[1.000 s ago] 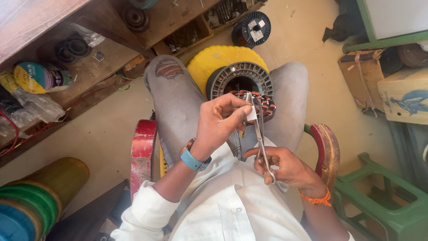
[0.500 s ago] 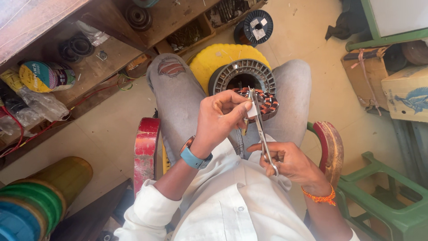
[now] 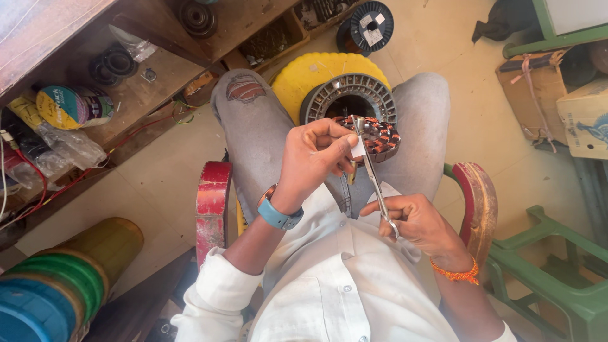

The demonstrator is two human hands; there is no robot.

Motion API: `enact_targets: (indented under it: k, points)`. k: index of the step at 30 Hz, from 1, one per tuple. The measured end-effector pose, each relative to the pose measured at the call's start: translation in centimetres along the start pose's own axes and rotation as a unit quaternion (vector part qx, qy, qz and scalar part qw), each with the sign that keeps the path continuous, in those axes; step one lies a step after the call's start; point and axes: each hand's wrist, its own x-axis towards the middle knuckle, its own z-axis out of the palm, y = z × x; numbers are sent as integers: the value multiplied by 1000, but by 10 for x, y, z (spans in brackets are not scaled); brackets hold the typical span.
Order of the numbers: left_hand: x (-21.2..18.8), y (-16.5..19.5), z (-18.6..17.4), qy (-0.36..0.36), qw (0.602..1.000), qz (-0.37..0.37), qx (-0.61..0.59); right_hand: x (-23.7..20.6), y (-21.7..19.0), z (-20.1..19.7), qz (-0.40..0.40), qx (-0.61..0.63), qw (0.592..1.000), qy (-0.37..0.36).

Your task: The person sits with a fan motor armature on their lap and fits small white insulating strips between the copper commutator segments by hand. They use a green-handled screwdriver to press and pry the strips into place and scissors to trim the strips, working around the armature.

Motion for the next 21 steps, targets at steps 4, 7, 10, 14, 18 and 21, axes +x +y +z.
enact_targets:
  k: [4,7,10,14,18,21]
  points:
    - [0,1,4,-8,1000,13,-24,-2,6,-7,-77,10,997,10]
    - [-1,2,9,14,999,29,-39,-2,-1,-8,-153,28,987,37]
    - [-3,4,10,19,998,50,-34,-1,-18,-3,-217,39,973,69]
    - [-5,5,14,-2,997,68,-39,2,-47,10,-246,29,960,132]
    - [-7,7,14,-18,997,59,-51,14,-60,22,-281,-5,950,134]
    - [-6,8,9,-10,997,37,-68,21,-52,24,-228,-69,962,133]
